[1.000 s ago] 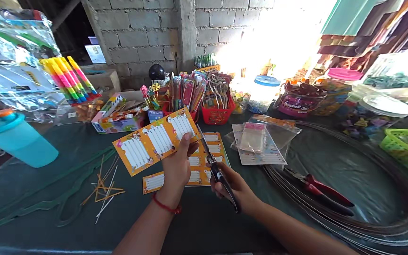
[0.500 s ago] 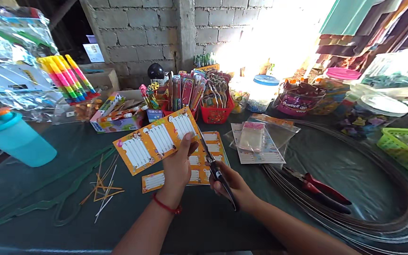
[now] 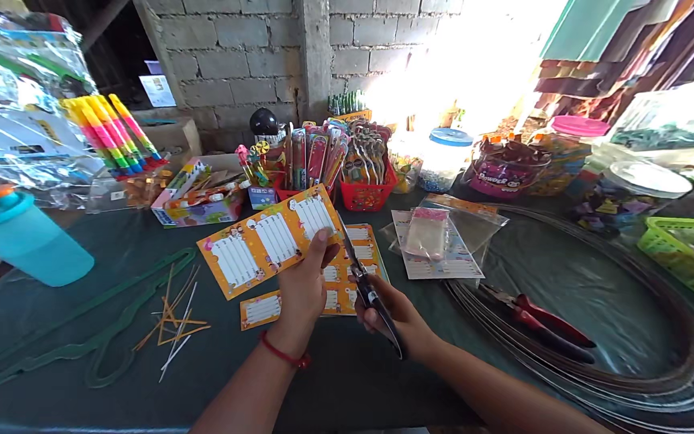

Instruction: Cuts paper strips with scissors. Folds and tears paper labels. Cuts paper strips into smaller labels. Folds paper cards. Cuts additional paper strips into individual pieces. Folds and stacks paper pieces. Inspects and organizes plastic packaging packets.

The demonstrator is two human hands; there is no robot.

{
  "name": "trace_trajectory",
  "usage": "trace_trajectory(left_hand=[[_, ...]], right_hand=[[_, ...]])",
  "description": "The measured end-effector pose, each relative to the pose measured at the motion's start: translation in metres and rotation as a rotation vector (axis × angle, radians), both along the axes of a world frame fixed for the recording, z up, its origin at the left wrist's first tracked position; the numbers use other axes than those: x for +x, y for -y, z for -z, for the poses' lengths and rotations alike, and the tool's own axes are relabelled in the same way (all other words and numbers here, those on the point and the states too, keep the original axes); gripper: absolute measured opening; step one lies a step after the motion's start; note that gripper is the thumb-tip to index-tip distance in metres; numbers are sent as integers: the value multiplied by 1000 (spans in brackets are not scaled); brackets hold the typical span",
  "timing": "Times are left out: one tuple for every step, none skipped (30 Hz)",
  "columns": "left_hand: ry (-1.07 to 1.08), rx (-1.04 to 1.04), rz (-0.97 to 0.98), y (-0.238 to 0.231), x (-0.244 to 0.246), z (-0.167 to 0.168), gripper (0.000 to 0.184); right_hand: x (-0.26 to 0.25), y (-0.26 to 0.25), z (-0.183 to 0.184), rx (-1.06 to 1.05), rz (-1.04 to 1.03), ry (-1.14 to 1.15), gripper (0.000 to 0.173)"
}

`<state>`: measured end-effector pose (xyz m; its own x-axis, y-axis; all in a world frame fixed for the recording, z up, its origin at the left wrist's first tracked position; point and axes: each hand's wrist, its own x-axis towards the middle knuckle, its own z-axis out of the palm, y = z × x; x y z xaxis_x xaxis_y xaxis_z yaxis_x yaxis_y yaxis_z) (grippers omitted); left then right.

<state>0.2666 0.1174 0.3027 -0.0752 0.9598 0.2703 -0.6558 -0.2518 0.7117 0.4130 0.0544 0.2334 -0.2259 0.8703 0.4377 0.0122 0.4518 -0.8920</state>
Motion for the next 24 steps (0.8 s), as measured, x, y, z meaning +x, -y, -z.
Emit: trace_trajectory(left_hand=[[6, 1, 0, 0, 0, 0, 18], [9, 7, 1, 0, 0, 0, 18], [10, 12, 3, 0, 0, 1, 19], [10, 13, 5, 0, 0, 1, 19], [11, 13, 4, 0, 0, 1, 19], [14, 11, 2, 0, 0, 1, 19], [15, 9, 2, 0, 0, 0, 19], [14, 6, 2, 0, 0, 0, 19], [13, 2, -1, 0, 0, 0, 18], [12, -3, -3, 0, 0, -1, 19], [12, -5, -5, 1, 0, -1, 19], [12, -4, -5, 0, 0, -1, 19], [14, -2, -5, 0, 0, -1, 19], [14, 0, -6, 0, 0, 0, 19], [13, 0, -4, 0, 0, 0, 18], [16, 2, -3, 0, 0, 0, 18], [17, 4, 0, -1, 0, 0, 19], [16, 4, 1, -1, 0, 0, 19], [15, 6, 3, -1, 0, 1, 19], [12, 9, 5, -1, 0, 1, 19], [11, 10, 6, -1, 0, 1, 19], [12, 11, 4, -1, 0, 1, 19], [15, 12, 4, -1, 0, 1, 20], [20, 12, 5, -1, 0, 2, 20]], right_hand=[[0, 0, 0, -1, -4, -2, 78], [0, 0, 0, -3, -8, -4, 78], [0, 0, 0, -4, -15, -4, 78], [0, 0, 0, -3, -18, -2, 78], [0, 0, 0, 0, -21, -2, 77], [0, 0, -1, 1, -21, -5, 76], [0, 0, -1, -1, -20, -8, 75], [0, 1, -1, -5, -18, -4, 76], [1, 1, -2, -8, -17, 1, 76], [1, 1, -2, -12, -13, 4, 76], [1, 1, -2, -18, -7, 8, 77], [0, 2, -3, -25, 4, 10, 77], [1, 2, -3, -28, 11, 13, 77], [1, 2, -3, -28, 14, 17, 78], [1, 2, -3, -26, 17, 21, 78], [1, 1, -3, -24, 16, 23, 79], [1, 1, -3, -27, 17, 22, 80], [1, 1, -3, -30, 19, 20, 80], [1, 2, -3, -30, 17, 16, 80], [1, 2, -3, -30, 17, 13, 79], [1, 2, -4, -29, 18, 14, 78], [0, 2, -4, -32, 18, 16, 78], [0, 3, -5, -35, 18, 17, 78], [0, 3, -4, -34, 15, 14, 78]])
